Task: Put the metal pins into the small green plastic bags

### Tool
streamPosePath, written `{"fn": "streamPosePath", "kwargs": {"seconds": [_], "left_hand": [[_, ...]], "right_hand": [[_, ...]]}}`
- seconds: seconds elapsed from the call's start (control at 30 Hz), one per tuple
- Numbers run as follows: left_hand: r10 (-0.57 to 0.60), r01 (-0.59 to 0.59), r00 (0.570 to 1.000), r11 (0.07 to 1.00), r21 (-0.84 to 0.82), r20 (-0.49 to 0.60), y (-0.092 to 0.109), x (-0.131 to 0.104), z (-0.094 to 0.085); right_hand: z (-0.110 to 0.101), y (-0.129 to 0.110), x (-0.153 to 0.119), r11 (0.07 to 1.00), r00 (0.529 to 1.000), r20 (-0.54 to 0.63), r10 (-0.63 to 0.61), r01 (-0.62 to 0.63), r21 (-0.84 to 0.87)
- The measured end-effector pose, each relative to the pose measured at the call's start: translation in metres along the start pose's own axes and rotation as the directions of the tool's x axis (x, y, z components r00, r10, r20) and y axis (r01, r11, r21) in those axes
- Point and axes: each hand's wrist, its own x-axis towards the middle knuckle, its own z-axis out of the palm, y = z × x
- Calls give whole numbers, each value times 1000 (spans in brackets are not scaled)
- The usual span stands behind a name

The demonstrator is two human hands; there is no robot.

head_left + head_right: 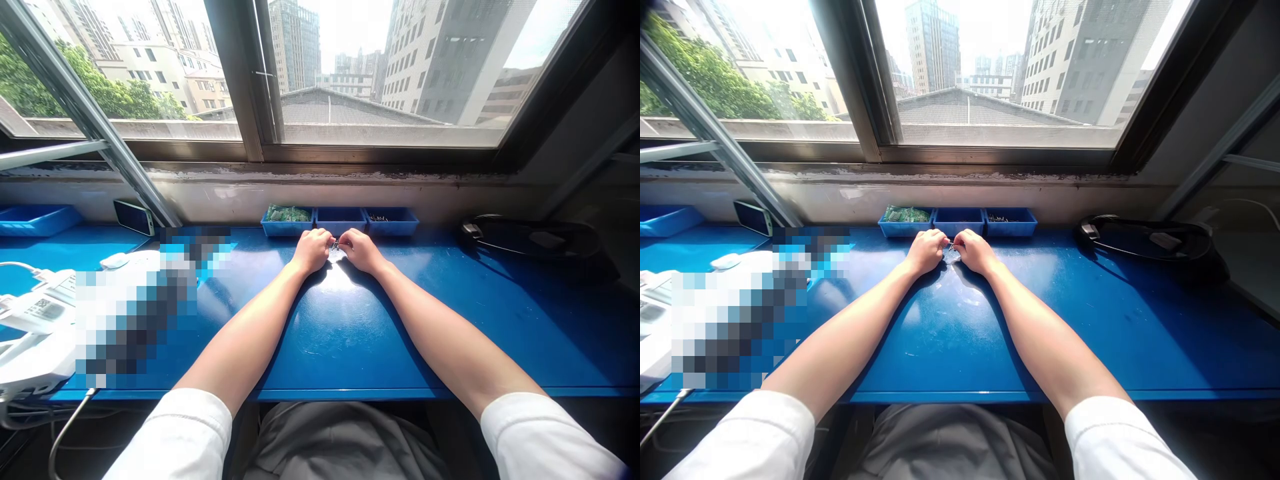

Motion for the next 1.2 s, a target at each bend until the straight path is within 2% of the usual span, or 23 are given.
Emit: {"fn": "streamPosePath", "kwargs": {"seconds": [0.3, 0.4, 0.47, 0.53, 0.73, 0.87, 1.0, 1.1, 1.2], "left_hand": [[15, -17, 1000, 995, -103, -14, 2, -1, 0], [-1, 2, 1000, 996, -94, 14, 1, -1, 0], [-31, 33, 999, 996, -88, 24, 1, 0, 0], [-52, 56, 998, 994, -93, 37, 1, 0, 0], [-29, 34, 999, 993, -112, 46, 0, -1, 0], [-73, 75, 997, 994, -74, 23, 0, -1, 2], [-84, 85, 995, 996, -15, 46, -1, -2, 3], [-77, 75, 995, 997, 28, 63, -2, -2, 3], [-72, 67, 994, 996, 55, 88, -2, -3, 4]], "right_hand": [[-1, 1, 1, 997, 996, -37, 75, -76, -9], [-2, -3, 1, 970, 988, -3, 157, -154, 190], [-3, -5, 1, 900, 977, 24, 213, -206, 385], [-5, -7, 1, 831, 971, 45, 233, -223, 510], [-8, -3, 1, 747, 970, 90, 224, -230, 623], [-9, 2, 1, 779, 968, 28, 248, -216, 588], [-13, 6, 1, 855, 961, -51, 273, -219, 470], [-15, 8, 0, 925, 936, -184, 299, -237, 298], [-16, 14, 1, 951, 886, -347, 307, -278, 132]]}}
